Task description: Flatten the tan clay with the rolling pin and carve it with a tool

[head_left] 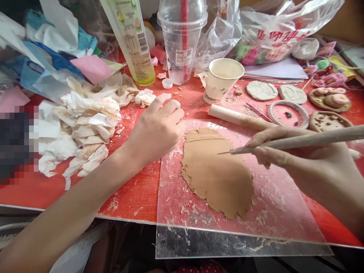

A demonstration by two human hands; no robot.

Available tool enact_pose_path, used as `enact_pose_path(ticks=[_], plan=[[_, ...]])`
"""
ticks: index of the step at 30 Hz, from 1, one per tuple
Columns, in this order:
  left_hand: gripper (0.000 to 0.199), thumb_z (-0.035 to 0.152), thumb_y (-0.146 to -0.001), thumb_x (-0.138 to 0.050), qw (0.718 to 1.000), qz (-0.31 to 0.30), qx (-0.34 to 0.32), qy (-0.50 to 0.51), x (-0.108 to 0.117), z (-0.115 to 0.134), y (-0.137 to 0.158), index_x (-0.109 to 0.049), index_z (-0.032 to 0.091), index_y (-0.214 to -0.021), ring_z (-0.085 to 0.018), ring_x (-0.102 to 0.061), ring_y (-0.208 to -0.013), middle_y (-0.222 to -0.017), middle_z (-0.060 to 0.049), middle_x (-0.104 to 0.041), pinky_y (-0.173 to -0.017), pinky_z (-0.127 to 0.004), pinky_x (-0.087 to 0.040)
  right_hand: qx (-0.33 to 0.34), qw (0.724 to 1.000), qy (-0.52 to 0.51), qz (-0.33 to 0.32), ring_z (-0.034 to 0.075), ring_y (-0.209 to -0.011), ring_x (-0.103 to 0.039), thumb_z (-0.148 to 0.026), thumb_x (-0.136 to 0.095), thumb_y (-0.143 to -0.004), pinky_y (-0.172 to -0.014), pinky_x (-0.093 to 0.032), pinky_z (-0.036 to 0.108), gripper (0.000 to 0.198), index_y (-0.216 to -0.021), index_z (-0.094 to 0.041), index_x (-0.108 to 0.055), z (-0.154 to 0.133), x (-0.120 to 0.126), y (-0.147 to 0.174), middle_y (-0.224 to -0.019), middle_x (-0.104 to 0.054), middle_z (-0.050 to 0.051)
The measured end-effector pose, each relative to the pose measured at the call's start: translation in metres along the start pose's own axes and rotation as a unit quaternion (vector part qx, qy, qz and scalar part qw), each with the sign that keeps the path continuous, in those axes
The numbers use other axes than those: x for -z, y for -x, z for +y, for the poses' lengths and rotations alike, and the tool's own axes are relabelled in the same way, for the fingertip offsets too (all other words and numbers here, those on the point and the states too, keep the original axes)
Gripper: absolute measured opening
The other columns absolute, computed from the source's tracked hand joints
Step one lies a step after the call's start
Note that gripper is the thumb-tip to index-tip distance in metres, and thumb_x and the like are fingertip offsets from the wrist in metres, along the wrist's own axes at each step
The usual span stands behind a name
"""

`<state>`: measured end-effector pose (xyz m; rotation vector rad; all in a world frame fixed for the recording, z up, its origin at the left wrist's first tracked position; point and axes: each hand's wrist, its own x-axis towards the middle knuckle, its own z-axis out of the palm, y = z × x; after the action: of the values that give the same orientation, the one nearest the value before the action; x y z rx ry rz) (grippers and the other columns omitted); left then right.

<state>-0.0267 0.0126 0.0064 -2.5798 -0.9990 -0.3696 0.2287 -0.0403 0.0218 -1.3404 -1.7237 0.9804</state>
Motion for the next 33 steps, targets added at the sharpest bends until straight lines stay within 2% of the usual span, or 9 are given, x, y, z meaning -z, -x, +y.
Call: enact_pose_path(ticks=[3,6,11,17,24,28,33], plan=[[0.034,0.005,-0.087,-0.033,0.999,-0.006,-0.009,-0.041,0.001,0.001,-0.001,-0.062,0.016,-0.073,-0.022,-0.06,-0.103,-0.085,-0.006,-0.066,-0.101,-0.048,-0.042,-0.015,0.997,-0.026,-0.068,0.004,-0.064,-0.057,-0.029,-0.069,-0.076,-0.054,-0.046,0.01,0.002,-0.077,-0.03,-0.07,-0.006,-0.007,0.009,-0.074,-0.065,-0.006],[0.034,0.006,-0.088,-0.033,0.998,-0.009,-0.015,-0.066,0.002,0.001,-0.001,-0.062,0.014,-0.073,-0.023,-0.06,-0.102,-0.086,-0.006,-0.066,-0.1,-0.048,-0.043,-0.039,0.993,-0.033,-0.102,0.007,-0.068,-0.061,-0.031,-0.068,-0.077,-0.058,-0.05,0.012,0.002,-0.078,-0.03,-0.069,-0.01,-0.015,0.019,-0.075,-0.066,-0.005],[0.033,0.004,-0.087,-0.033,0.999,-0.019,-0.007,-0.042,0.002,0.001,-0.001,-0.061,0.014,-0.075,-0.022,-0.059,-0.105,-0.088,-0.007,-0.067,-0.102,-0.048,-0.041,-0.059,0.989,0.023,-0.135,0.012,-0.061,-0.06,-0.039,-0.065,-0.078,-0.046,-0.047,0.019,0.015,-0.075,-0.024,-0.068,-0.011,-0.026,0.034,-0.068,-0.066,0.0],[0.037,0.005,-0.087,-0.03,1.0,0.001,-0.006,-0.016,0.001,0.002,-0.001,-0.062,0.018,-0.076,-0.021,-0.06,-0.105,-0.084,-0.004,-0.066,-0.101,-0.05,-0.043,-0.058,0.992,0.044,-0.106,0.014,-0.061,-0.063,-0.04,-0.061,-0.079,-0.04,-0.044,0.019,0.021,-0.071,-0.023,-0.068,-0.01,-0.03,0.042,-0.069,-0.068,0.002],[0.034,0.006,-0.088,-0.03,1.0,-0.031,0.0,0.004,0.003,0.002,-0.001,-0.063,0.013,-0.08,-0.023,-0.057,-0.107,-0.087,-0.007,-0.065,-0.102,-0.054,-0.038,-0.042,0.994,0.042,-0.091,0.014,-0.064,-0.064,-0.035,-0.061,-0.08,-0.039,-0.044,0.017,0.017,-0.069,-0.024,-0.068,-0.01,-0.03,0.048,-0.072,-0.068,0.002],[0.035,0.006,-0.087,-0.03,1.0,-0.025,0.004,0.013,0.003,0.003,-0.001,-0.063,0.016,-0.081,-0.023,-0.057,-0.107,-0.086,-0.005,-0.064,-0.102,-0.055,-0.038,-0.049,0.994,0.062,-0.08,0.017,-0.065,-0.066,-0.036,-0.061,-0.079,-0.038,-0.044,0.017,0.017,-0.068,-0.025,-0.068,-0.007,-0.026,0.055,-0.07,-0.069,0.002],[0.036,0.005,-0.088,-0.027,0.999,-0.038,0.004,0.021,0.003,0.002,-0.001,-0.062,0.014,-0.082,-0.023,-0.055,-0.109,-0.088,-0.006,-0.064,-0.103,-0.056,-0.035,-0.057,0.994,0.058,-0.073,0.017,-0.058,-0.066,-0.038,-0.062,-0.078,-0.04,-0.048,0.019,0.017,-0.068,-0.027,-0.069,-0.003,-0.021,0.058,-0.066,-0.068,0.001]])
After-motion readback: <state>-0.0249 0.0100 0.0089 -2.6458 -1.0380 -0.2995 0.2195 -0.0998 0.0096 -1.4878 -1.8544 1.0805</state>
